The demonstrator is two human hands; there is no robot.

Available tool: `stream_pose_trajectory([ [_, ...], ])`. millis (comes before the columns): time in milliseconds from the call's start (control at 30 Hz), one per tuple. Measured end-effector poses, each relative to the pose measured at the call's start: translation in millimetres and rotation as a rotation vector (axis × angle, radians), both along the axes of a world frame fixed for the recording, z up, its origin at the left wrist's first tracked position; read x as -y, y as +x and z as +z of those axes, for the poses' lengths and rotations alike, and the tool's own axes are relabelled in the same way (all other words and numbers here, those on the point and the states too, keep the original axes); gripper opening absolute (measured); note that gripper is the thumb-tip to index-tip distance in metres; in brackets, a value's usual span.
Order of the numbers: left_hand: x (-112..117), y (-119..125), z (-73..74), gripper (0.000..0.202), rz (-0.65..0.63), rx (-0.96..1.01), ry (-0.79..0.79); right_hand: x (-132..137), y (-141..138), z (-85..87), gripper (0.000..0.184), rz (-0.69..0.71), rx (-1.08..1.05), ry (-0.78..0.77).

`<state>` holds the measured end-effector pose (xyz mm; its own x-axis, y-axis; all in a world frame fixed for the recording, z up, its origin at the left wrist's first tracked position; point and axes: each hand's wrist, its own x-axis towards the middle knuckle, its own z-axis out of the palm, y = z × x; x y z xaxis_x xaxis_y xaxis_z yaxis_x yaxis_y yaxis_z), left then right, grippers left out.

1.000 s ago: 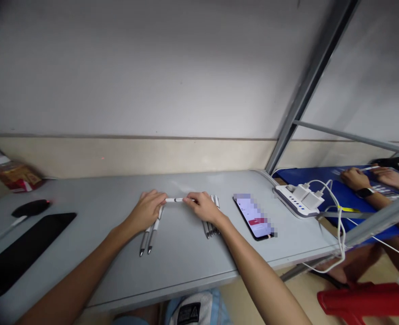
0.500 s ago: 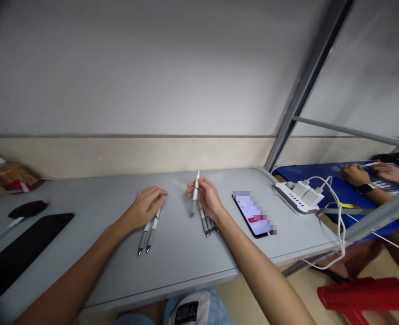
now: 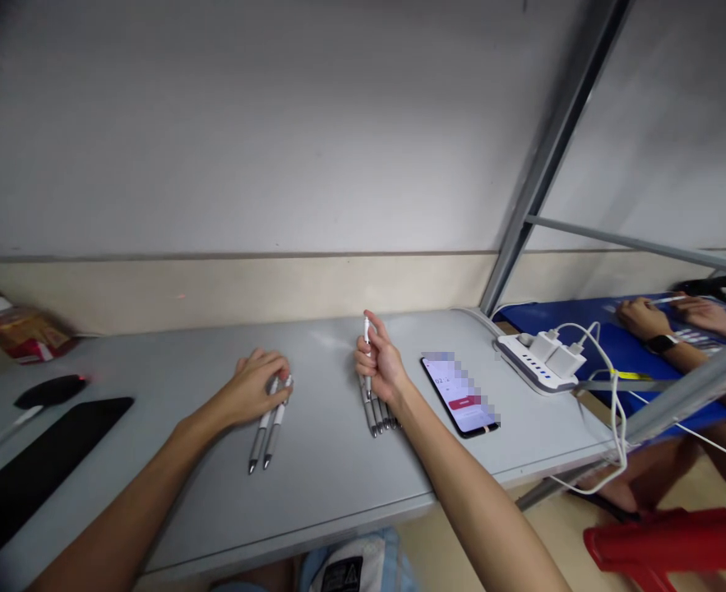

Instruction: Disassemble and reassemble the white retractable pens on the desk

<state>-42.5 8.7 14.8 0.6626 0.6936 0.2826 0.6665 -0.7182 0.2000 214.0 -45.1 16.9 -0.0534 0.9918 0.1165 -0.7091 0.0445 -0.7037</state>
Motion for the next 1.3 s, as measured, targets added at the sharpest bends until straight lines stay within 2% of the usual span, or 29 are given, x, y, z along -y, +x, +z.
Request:
stream_pose_trajectory([
  [300,-3,4,-8.6,0.023,0.050,0.034,0.001,2,-3,3.5,0.035,0.017,0.044,-0.012],
  [533,-1,7,-9.9,0.023,0.062,0.045,0.027,-2,-5,-1.1,0.022,0.011,0.018,-0.044],
  [633,1,7,-7.5,0.025,0.066,0.044,0.041,-1,-6,0.0,0.022,0.003,0.023,-0.033],
  [800,5,8,-4.8,0.021,0.050,0.058,0.028,3,-13,4.4,0.031,0.068,0.099,-0.027],
  [933,6,9,-6.1,0.020,0.058,0.046,0.025,3,-18,3.5,0.032,0.040,0.163,-0.022],
  [1100,7,8,-6.6,0.022,0.039,0.040,0.029,4,-18,-0.1,0.031,-0.024,0.375,0.016],
  [1300,11,8,-6.3,0.032,-0.017,0.035,-0.026,2,-16,-7.0,0.035,-0.287,0.901,0.219],
])
